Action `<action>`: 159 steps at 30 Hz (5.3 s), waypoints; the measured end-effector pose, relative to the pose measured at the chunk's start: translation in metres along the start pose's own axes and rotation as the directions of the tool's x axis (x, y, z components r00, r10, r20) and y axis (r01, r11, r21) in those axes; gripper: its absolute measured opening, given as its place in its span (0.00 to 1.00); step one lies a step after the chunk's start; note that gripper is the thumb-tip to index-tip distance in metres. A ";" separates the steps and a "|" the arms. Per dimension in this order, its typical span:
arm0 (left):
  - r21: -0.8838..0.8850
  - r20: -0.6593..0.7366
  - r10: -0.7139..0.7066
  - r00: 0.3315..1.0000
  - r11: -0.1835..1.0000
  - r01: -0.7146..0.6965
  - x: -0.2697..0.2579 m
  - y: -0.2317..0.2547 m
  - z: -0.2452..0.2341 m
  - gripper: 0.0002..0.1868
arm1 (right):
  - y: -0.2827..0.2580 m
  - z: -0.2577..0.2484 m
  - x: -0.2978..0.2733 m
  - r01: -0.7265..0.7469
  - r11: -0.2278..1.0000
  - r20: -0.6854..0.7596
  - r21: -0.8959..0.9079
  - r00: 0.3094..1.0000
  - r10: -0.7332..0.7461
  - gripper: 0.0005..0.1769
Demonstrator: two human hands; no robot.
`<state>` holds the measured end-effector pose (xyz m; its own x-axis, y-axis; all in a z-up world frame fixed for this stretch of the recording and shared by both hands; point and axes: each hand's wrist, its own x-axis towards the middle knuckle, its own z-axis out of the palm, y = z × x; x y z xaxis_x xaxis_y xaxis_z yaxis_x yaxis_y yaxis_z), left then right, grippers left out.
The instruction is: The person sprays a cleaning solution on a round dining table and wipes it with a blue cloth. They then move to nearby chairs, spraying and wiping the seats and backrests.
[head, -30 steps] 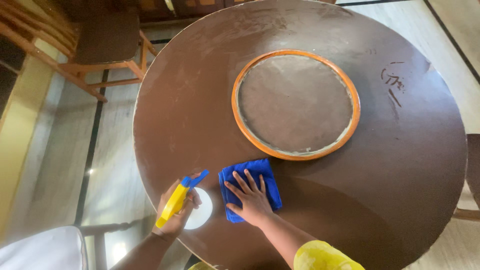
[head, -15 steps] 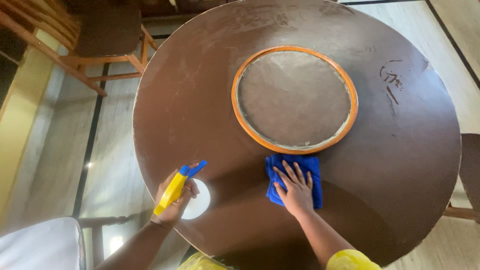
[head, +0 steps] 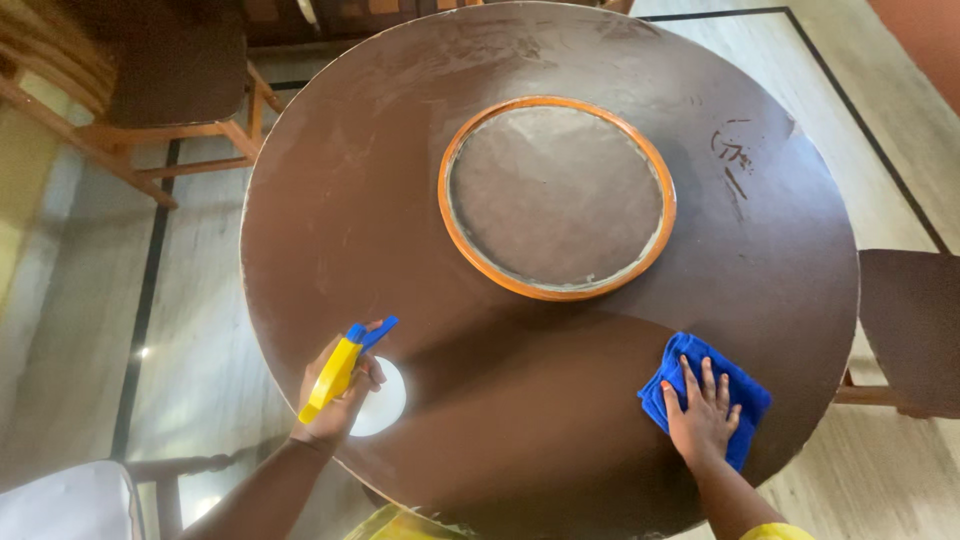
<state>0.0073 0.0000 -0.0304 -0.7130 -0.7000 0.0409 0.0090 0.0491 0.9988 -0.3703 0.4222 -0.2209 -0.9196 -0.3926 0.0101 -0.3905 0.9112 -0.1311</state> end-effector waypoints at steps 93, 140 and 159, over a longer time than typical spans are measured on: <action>0.076 -0.158 0.129 0.979 0.990 -0.118 -0.056 -0.052 0.125 0.22 | 0.055 -0.002 -0.046 0.075 0.996 0.480 -0.041 0.876 -0.046 0.58; 0.279 -0.555 0.105 0.825 0.958 0.066 -0.063 -0.041 0.257 0.19 | 0.211 -0.028 0.220 -0.036 0.986 0.523 0.161 0.851 -0.054 0.56; 0.207 -0.522 0.065 0.850 0.977 0.052 -0.085 -0.023 0.304 0.18 | 0.120 -0.020 0.166 0.345 0.939 0.595 -0.021 0.759 -0.265 0.56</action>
<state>-0.1455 0.2753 -0.0651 -0.2398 -0.9640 0.1149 -0.1731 0.1589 0.9720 -0.5712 0.4691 -0.2150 -0.5691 -0.6136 -0.5474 -0.6842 0.7226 -0.0986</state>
